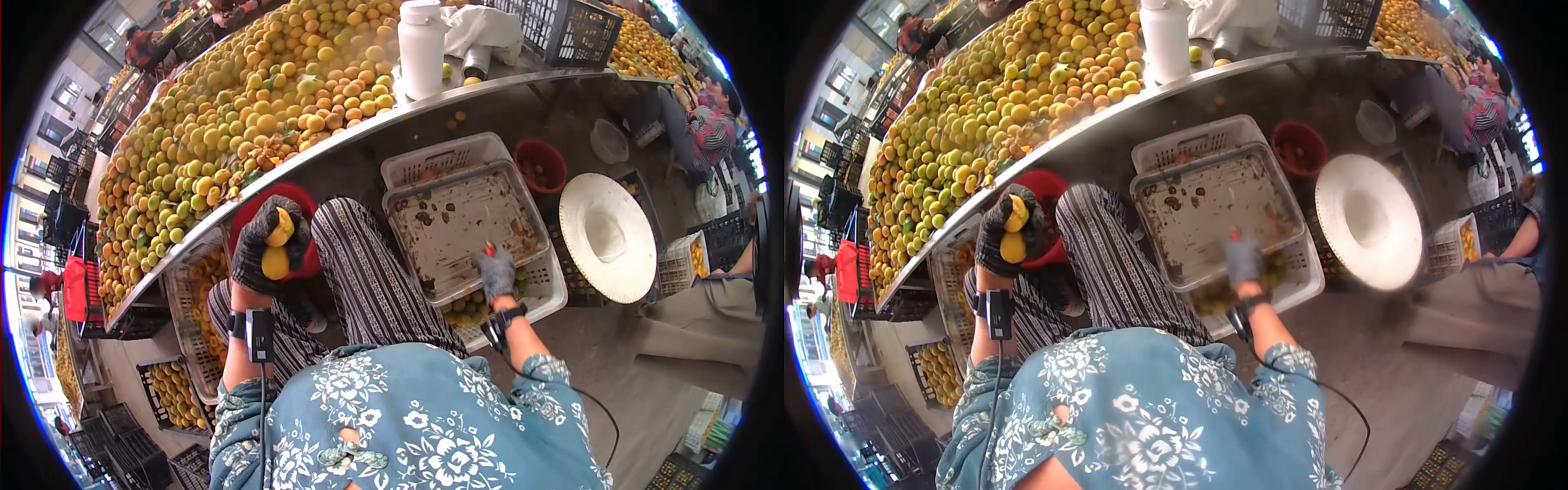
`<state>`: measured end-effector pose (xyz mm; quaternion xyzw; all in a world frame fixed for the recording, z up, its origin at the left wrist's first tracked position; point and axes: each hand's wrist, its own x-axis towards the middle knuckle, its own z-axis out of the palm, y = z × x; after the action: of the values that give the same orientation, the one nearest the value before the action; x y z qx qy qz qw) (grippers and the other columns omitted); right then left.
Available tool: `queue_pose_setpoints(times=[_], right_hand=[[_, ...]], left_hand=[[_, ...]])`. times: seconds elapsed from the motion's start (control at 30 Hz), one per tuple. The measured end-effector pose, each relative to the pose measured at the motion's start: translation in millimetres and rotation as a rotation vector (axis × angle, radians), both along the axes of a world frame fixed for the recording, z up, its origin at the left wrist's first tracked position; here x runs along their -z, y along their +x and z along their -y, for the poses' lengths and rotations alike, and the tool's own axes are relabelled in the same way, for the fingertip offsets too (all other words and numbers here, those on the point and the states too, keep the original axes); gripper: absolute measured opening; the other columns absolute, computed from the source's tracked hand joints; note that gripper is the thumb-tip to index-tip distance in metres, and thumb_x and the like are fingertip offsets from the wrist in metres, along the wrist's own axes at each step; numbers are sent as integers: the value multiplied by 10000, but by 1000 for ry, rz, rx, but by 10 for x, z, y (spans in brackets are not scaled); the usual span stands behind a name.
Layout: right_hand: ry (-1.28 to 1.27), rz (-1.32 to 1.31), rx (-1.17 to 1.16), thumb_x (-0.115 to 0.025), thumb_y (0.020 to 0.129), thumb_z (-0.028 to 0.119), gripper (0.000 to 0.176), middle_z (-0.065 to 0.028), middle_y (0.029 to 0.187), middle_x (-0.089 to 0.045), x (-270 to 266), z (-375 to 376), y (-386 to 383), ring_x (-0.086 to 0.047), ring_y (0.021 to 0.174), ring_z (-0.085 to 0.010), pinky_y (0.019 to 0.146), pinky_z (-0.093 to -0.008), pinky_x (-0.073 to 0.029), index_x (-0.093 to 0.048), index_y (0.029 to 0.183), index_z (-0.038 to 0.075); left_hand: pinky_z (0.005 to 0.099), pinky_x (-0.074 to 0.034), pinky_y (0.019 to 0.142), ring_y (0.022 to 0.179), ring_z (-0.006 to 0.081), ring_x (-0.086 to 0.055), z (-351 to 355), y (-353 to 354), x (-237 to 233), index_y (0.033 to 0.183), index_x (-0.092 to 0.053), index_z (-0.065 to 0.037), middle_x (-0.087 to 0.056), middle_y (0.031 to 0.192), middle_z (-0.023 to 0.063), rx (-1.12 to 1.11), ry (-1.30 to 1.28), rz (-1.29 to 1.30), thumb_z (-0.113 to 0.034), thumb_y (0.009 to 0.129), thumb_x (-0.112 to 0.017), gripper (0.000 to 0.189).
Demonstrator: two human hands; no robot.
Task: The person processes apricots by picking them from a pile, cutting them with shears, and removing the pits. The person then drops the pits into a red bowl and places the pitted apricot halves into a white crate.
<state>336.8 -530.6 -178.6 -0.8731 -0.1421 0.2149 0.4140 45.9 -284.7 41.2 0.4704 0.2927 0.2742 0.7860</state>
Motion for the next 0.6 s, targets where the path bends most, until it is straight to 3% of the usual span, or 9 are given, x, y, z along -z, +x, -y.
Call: queue_pose_setpoints(times=[0.13,0.23,0.3,0.33,0.43,0.47,0.5,0.6], right_hand=[[-68,43,126,-732,738,244,309,-70,682,-593,293,303,-75,-539,590,-179,581,-345,-456,-608,848,-16],[-145,-66,176,-739,738,253,324,-86,715,-594,359,299,-18,-527,626,-199,619,-344,-461,-604,857,-16],[-13,-22,220,-734,747,241,323,-76,748,-594,254,312,-6,-506,648,-172,636,-319,-455,-600,872,-25],[238,-9,273,-726,761,191,272,-56,779,-594,295,349,-28,-501,681,-145,661,-301,-451,-596,874,-21],[388,-58,305,-703,779,125,212,-30,752,-573,381,539,-118,-476,701,-118,680,-265,-431,-591,899,-8],[438,-148,414,-677,793,79,190,-18,700,-532,655,696,-102,-472,572,-127,551,-283,-434,-560,935,32],[421,-158,425,-677,793,79,190,-18,700,-532,854,812,-115,-472,572,-127,551,-283,-434,-560,935,32],[631,-318,623,-645,800,78,200,-10,631,-473,1522,1068,-94,-364,310,-161,284,-323,-297,-499,936,95]], left_hand=[[316,-435,491,590,215,-539,-28,96,17,995,-565,-27,-597,777,144,37,-36,39,-348,814,-639,377],[287,-424,464,564,185,-530,-39,140,27,1007,-563,-34,-592,772,124,61,-61,72,-362,822,-633,383],[269,-416,445,547,164,-525,-40,149,29,1015,-562,-39,-590,769,110,84,-69,99,-372,828,-629,388],[269,-416,445,547,164,-525,-34,134,25,1015,-562,-39,-590,769,110,80,-69,100,-372,828,-629,388],[266,-410,440,550,161,-524,-44,74,24,1021,-568,-45,-586,765,109,103,-70,91,-373,843,-612,376],[266,-410,440,547,160,-523,-10,69,35,1022,-568,-46,-586,763,108,85,-77,67,-372,844,-611,374],[266,-409,439,545,159,-521,30,67,58,1023,-568,-48,-586,762,107,66,-87,43,-371,845,-609,371],[266,-407,438,538,157,-516,76,73,75,1027,-567,-51,-587,759,104,-3,-98,-13,-367,849,-605,365]])
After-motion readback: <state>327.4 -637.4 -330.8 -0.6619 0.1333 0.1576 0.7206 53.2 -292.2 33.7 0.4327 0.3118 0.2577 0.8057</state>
